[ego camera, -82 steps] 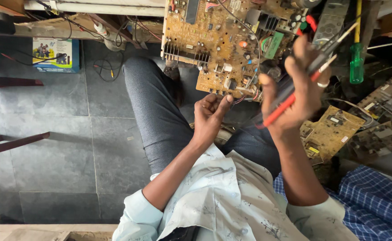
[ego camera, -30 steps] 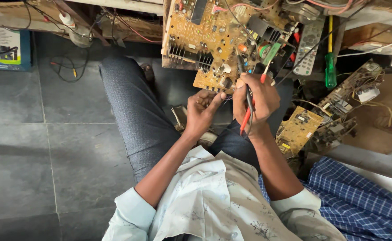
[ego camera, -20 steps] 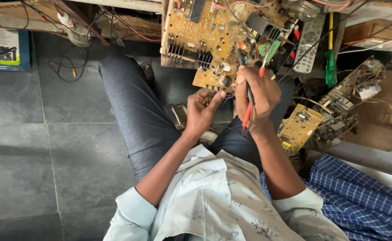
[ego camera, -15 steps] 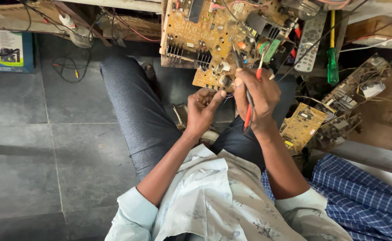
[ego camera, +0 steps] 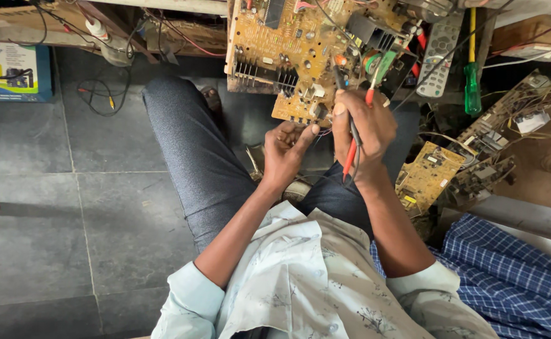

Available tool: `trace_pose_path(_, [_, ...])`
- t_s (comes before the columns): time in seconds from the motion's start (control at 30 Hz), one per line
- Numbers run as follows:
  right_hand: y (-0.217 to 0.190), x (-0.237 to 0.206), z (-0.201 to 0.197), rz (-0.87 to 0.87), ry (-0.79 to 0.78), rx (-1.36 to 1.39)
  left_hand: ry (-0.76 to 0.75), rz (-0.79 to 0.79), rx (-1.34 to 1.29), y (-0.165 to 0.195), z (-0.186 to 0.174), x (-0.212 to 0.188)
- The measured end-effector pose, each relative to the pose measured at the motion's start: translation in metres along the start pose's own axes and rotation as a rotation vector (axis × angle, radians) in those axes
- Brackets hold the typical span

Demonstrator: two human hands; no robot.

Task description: The person sits on a chair with a television circuit board resting on their lap and probes its solder joints using multimeter test leads, repositioning the board to reach different sections. They then set the board on the workbench and use a brush to sweep dust off the board's components.

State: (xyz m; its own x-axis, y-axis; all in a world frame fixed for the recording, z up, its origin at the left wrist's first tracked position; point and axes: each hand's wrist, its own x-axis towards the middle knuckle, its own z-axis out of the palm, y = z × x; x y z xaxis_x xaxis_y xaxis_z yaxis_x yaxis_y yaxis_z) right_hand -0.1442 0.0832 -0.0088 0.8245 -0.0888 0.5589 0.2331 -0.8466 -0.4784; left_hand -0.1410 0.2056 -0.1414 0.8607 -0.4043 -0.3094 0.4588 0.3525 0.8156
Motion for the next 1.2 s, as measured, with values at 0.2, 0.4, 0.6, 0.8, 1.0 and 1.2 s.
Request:
trace_pose_path(0.2, [0.0006,-0.0020,0.0052,0.023,0.013,0.020,0.016,-0.028,0.044,0.0040,-0.0008,-0.0010])
trace_pose_path(0.4, [0.0009,-0.0027,0.0032,0.019,0.017,-0.006,0.000,-0.004,0.016,-0.0001,-0.0030,0.0003])
trace_pose_path(0.6, [-0.0004,-0.0031,0.0042,0.047,0.022,0.020,0.022,-0.023,0.080,-0.0029,-0.0038,0.0008])
trace_pose_path(0.8, [-0.0018,-0.0034,0.0020,0.077,0.021,0.043,0.002,-0.008,-0.004,0.0013,-0.0014,0.0012])
trace_pose_path(1.0, [-0.0033,-0.0022,0.0028,0.070,0.001,0.023,0.012,0.003,0.031,0.0028,-0.0023,0.0005])
trace_pose_path(1.2, [-0.0010,-0.0039,0.0055,0.058,0.025,0.030,0.021,-0.031,0.050,-0.0001,-0.0025,0.0011])
